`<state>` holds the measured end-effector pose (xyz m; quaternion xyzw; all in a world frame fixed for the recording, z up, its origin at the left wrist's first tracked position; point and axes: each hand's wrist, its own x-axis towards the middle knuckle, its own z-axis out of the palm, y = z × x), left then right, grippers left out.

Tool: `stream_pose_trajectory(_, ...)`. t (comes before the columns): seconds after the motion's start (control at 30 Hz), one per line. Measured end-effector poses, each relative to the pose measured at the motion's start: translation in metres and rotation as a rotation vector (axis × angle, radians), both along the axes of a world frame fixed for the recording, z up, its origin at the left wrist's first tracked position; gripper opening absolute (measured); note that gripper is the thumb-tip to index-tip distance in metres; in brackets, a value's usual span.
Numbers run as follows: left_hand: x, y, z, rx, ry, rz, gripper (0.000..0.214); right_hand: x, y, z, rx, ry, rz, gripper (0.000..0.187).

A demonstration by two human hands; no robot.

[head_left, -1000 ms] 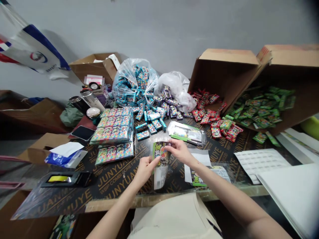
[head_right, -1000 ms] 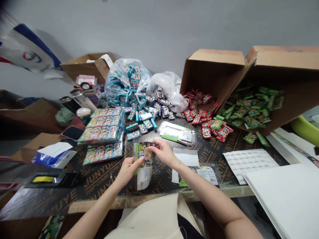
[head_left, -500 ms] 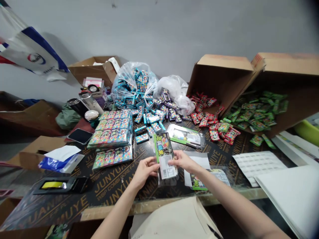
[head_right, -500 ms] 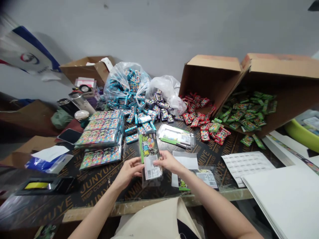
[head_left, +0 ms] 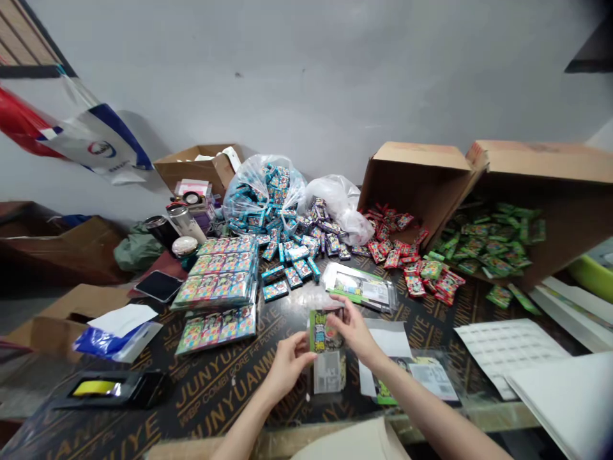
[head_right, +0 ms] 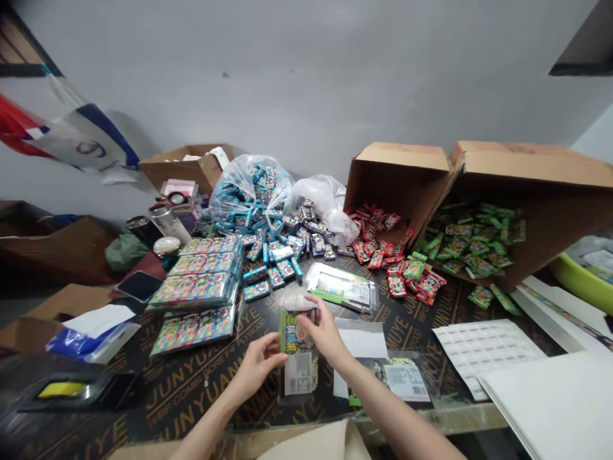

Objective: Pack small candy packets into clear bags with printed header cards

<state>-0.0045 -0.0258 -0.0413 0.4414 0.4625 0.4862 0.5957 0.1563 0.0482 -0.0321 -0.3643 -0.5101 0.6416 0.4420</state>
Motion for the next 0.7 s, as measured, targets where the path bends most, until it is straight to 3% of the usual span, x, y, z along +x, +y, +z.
stream_pose_trajectory(0.07,0.010,-0.002,0.006,-0.022,-0.087,0.034,0.037,-0.004,-0.005,0.008,-0.050,0.048,-0.094,0.028)
stream_pose_trajectory(0.23,0.036,0.002,0.023,-0.189,-0.514,0.500,0.028,-0.020,-0.031,0.012,-0.134,0.102,-0.251,0.024)
stream_pose_trajectory(0.3,0.040,0.004,0.027,-0.240,-0.554,0.562,0.025,-0.022,-0.038,0.012,-0.166,0.109,-0.331,0.030)
stream_pose_trajectory(0.37,0.037,0.006,0.032,-0.249,-0.528,0.507,0.021,-0.019,-0.039,0.014,-0.199,0.142,-0.321,0.025)
stream_pose_trajectory(0.47,0.026,0.008,0.043,-0.241,-0.408,0.339,0.022,-0.006,-0.029,0.023,-0.349,0.237,-0.134,0.010)
stream_pose_trajectory(0.57,0.016,0.012,0.057,-0.175,-0.160,0.250,0.019,0.008,-0.017,0.031,-0.462,0.251,0.017,0.011)
stream_pose_trajectory(0.63,0.013,0.013,0.065,-0.070,0.028,0.231,0.015,0.016,-0.013,0.033,-0.357,0.190,0.016,0.012)
stream_pose_trajectory(0.7,0.011,0.013,0.071,0.062,0.196,0.206,0.014,0.021,-0.016,0.032,-0.154,0.097,-0.031,0.012)
